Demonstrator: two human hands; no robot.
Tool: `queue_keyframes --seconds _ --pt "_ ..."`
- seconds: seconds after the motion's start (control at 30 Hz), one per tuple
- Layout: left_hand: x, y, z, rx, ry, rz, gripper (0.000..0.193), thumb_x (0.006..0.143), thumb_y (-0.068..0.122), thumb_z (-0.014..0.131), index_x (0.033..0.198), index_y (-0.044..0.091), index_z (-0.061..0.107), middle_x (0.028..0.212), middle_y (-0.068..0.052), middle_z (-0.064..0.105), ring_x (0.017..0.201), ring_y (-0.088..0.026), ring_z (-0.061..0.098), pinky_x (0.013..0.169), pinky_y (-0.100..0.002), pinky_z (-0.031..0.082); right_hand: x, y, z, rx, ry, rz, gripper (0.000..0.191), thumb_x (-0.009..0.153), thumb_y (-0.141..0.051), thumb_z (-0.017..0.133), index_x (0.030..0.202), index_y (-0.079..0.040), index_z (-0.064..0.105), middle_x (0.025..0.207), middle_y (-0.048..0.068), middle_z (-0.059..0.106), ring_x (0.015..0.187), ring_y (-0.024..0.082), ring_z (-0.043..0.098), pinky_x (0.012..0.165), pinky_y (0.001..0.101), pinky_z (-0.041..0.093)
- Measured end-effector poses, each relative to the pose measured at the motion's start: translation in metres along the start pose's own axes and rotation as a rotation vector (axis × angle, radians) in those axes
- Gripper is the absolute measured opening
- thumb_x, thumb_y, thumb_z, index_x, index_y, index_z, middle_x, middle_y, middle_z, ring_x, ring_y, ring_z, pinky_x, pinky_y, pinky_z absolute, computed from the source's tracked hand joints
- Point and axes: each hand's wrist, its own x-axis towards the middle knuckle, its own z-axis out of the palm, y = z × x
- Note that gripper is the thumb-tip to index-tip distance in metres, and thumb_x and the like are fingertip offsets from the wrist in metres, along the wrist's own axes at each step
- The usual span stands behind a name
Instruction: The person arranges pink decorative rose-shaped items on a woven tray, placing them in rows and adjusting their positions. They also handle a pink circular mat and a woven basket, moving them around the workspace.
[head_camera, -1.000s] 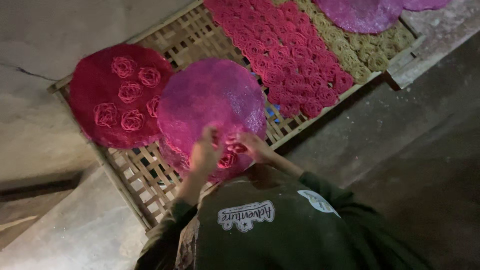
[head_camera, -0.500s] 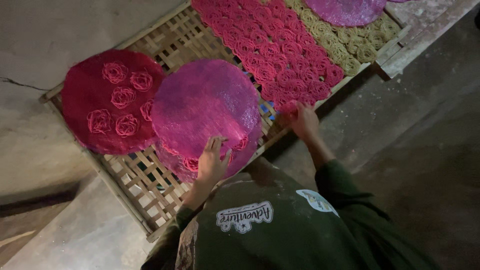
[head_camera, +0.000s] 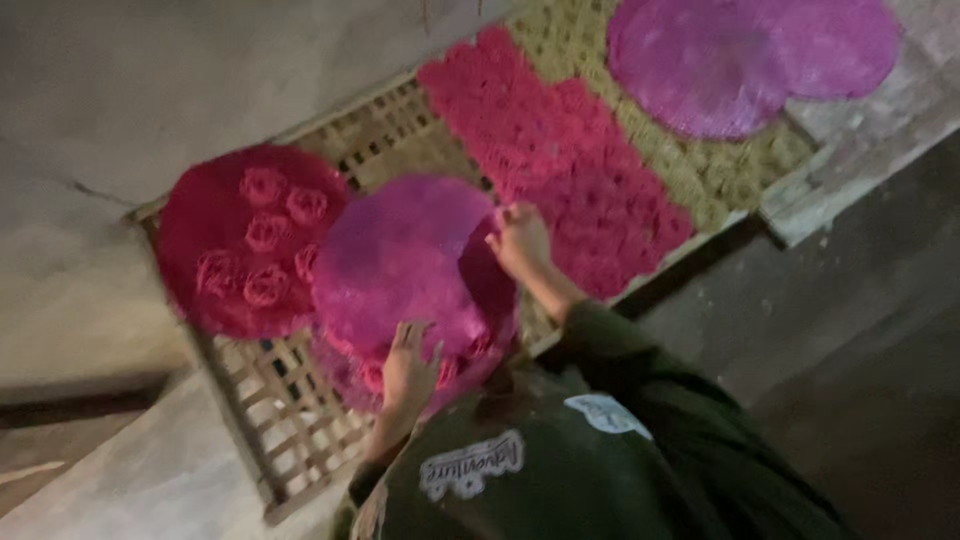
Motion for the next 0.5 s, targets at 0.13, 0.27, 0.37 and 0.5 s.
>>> queue_keyframes --seconds 0.13,0.27,0.37,0.5 --pt "0.020 0.012 0.014 0.038 0.148 -0.062 0.033 0.091 0.017 0.068 0.122 0.008 0.063 0.117 -0.015 0.065 0.105 -0.037 0.067 0.084 -0.046 0.059 0.025 -0.003 0.006 0.176 0.020 -0.007 0.007 0.090 -0.016 0.066 0.090 -0.017 0.059 0.097 0.009 0.065 0.099 0.034 0.065 0.080 0.0485 0.054" --pt "0.036 0.014 0.033 0.023 0.121 -0.327 0.031 0.093 0.019 0.066 0.122 0.010 0.063 0.121 -0.013 0.064 0.102 -0.029 0.068 0.083 -0.047 0.061 0.042 0.011 -0.018 0.425 0.122 -0.021 0.010 0.093 -0.012 0.059 0.103 -0.010 0.056 0.094 0.016 0.066 0.088 0.041 0.064 0.069 0.0523 0.053" --pt "0.045 0.010 0.043 0.106 0.184 -0.293 0.033 0.095 0.021 0.064 0.126 0.011 0.063 0.117 -0.013 0.065 0.100 -0.027 0.068 0.076 -0.044 0.064 0.087 0.077 -0.053 0.567 0.011 0.268 0.015 0.107 -0.022 0.054 0.110 -0.007 0.054 0.092 0.020 0.066 0.085 0.045 0.064 0.068 0.0553 0.049" --pt "0.053 0.004 0.050 0.180 0.247 -0.346 0.026 0.097 0.025 0.065 0.119 0.011 0.065 0.117 -0.012 0.068 0.103 -0.028 0.068 0.078 -0.047 0.062 0.148 0.236 -0.113 0.508 0.321 0.216 0.025 0.094 0.003 0.041 0.107 -0.010 0.058 0.105 0.010 0.066 0.093 0.027 0.065 0.074 0.0407 0.057"
